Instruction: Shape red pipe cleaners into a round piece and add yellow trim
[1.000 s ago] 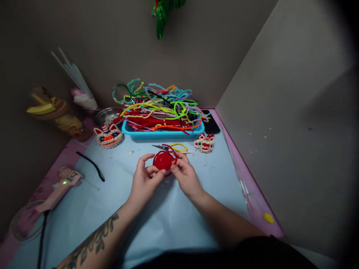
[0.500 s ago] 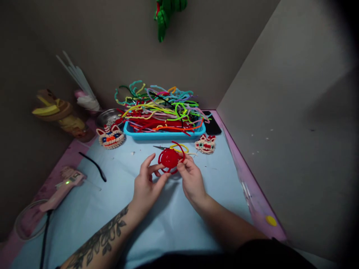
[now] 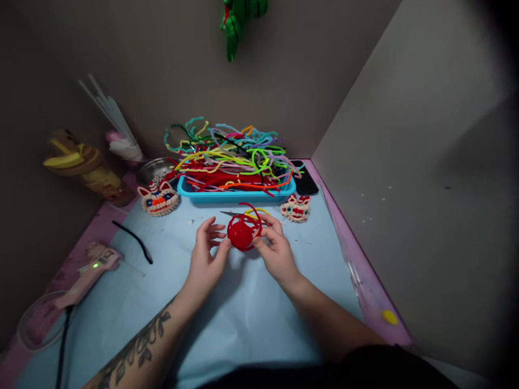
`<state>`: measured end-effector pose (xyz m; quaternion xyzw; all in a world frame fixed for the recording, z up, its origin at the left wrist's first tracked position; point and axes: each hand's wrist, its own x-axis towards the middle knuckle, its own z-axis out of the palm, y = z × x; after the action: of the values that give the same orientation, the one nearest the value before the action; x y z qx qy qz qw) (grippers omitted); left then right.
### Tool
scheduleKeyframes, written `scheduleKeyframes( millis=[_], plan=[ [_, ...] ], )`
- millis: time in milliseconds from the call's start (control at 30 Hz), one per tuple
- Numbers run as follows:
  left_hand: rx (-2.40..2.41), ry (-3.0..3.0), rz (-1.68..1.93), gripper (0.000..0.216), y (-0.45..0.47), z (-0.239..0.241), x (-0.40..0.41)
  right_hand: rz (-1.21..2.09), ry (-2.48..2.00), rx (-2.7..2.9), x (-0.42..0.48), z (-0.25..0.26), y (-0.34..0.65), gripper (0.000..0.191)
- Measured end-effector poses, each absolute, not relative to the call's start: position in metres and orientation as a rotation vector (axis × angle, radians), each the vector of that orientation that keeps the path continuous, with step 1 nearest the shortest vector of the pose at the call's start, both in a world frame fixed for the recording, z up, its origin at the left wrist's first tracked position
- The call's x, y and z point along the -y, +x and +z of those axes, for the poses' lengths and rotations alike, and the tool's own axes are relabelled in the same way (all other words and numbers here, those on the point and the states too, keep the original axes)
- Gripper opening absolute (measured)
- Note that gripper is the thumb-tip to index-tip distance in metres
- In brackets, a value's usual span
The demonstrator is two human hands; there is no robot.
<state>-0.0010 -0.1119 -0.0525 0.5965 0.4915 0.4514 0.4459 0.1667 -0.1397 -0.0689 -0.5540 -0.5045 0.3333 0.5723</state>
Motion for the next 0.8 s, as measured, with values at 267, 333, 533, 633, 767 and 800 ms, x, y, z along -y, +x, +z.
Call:
scheduleKeyframes(
  millis=[267,333,533,633,767,800],
  plan=[
    [-0.948,1.144,0.950,0.072,-0.001,-0.044,0.109,0.758,-1.289,1.313,0.139,-0.068,0.171,0.020],
    [-0.952,1.092,0.930,0.077,-0.001,-0.044,0.108,0.730,-1.310,1.354,0.139,-0.067,0.173,0.019],
    [-1.007,1.064,0.973,0.082,-0.001,-0.045,0.109,0.641,-1.294,1.472,0.140,-0.065,0.174,0.012],
    [-0.944,1.058,0.897,0.083,-0.001,-0.042,0.109,0.660,-1.266,1.519,0.140,-0.065,0.173,0.010],
    [-0.906,1.068,0.787,0.092,0.002,-0.039,0.111,0.762,-1.285,1.488,0.139,-0.065,0.171,0.013],
    [-0.910,1.064,0.780,0.093,0.002,-0.039,0.112,0.793,-1.288,1.469,0.139,-0.065,0.170,0.014]
  ],
)
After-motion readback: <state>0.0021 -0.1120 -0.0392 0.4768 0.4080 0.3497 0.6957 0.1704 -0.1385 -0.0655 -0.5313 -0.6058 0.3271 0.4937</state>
